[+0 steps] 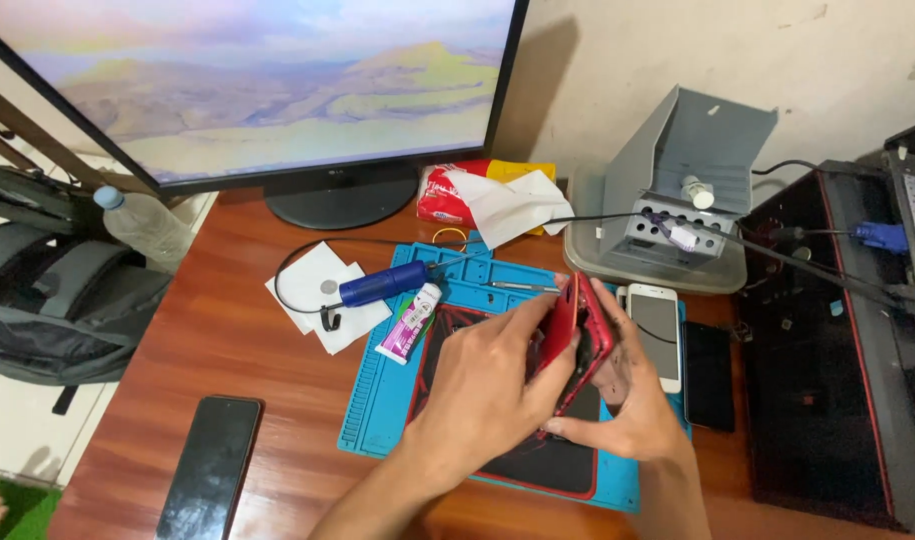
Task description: Disassembling a red smartphone using a prying tool to remove the back cover and access internal components.
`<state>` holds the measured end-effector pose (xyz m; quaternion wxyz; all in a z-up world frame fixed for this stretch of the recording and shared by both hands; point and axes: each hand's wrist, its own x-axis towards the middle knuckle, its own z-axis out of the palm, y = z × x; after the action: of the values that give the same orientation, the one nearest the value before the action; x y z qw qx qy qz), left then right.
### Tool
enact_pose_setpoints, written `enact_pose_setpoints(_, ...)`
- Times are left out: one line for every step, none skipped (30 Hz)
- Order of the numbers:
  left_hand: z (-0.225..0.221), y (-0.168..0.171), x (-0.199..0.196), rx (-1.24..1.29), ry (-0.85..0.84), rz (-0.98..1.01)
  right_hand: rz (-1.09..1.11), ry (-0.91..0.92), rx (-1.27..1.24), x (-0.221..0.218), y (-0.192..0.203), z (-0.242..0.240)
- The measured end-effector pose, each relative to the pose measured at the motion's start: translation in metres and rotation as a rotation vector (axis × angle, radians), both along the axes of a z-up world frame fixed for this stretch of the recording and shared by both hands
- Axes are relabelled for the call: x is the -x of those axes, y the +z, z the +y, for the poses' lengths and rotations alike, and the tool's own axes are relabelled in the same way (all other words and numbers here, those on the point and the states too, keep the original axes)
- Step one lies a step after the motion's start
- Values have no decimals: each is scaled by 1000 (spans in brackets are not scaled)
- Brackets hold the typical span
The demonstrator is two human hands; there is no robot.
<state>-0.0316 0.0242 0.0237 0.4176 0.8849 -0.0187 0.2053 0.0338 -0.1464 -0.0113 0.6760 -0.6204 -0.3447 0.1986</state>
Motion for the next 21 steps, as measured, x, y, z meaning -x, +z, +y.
enact_pose_setpoints(3,4,1,3,2,4,4,2,3,-1,0,0)
enact_pose_setpoints(6,8,1,60,-9,27,-11,29,-29,-2,0,0)
enact_pose_setpoints(9,13,1,117,-19,50,-27,55,-61,-4,0,0)
enact_pose_setpoints(11,15,1,116,-23,50,-28,52,-62,-4,-2,-1)
enact_pose_setpoints(13,17,0,143,-21,105,-17,37,-55,-5,-5,-3)
enact_pose_setpoints(15,19,1,169,-19,163,-2,22,-47,-5,-7,-4)
enact_pose_setpoints(18,21,0,168,-20,166,0,20,-47,-7,-8,-5)
enact_pose_setpoints(21,23,1,192,-58,157,0,34,-61,-7,-9,-6)
enact_pose_setpoints(23,24,1,216,-96,149,0,48,-75,-7,-9,-7)
enact_pose_setpoints(25,24,1,212,-99,149,-1,44,-78,-7,-14,-12)
enact_pose_setpoints(26,24,1,226,-107,174,43,25,-32,-6,-18,-16)
enact_pose_setpoints(28,24,1,241,-114,201,88,6,15,-5,-23,-21)
enact_pose_setpoints(29,21,-1,237,-118,203,89,2,12,-6,-26,-24)
enact_pose_setpoints(30,18,-2,239,-99,237,66,28,-21,-7,-29,-27)
enact_pose_setpoints(32,15,-2,240,-81,271,43,54,-53,-8,-33,-29)
enact_pose_setpoints(33,13,-3,240,-79,274,46,55,-53,-5,-36,-32)
enact_pose_setpoints(35,10,-5,255,-45,294,175,-21,-32,-2,-39,-34)
enact_pose_setpoints(36,8,-7,269,-15,314,303,-102,-10,1,-42,-38)
enact_pose_setpoints(36,8,-7,269,-17,317,306,-105,-10,1,-48,-38)
enact_pose_setpoints(36,7,-8,289,13,332,419,-276,164,1,-54,-38)
enact_pose_setpoints(36,7,-8,309,42,347,533,-444,342,1,-59,-39)
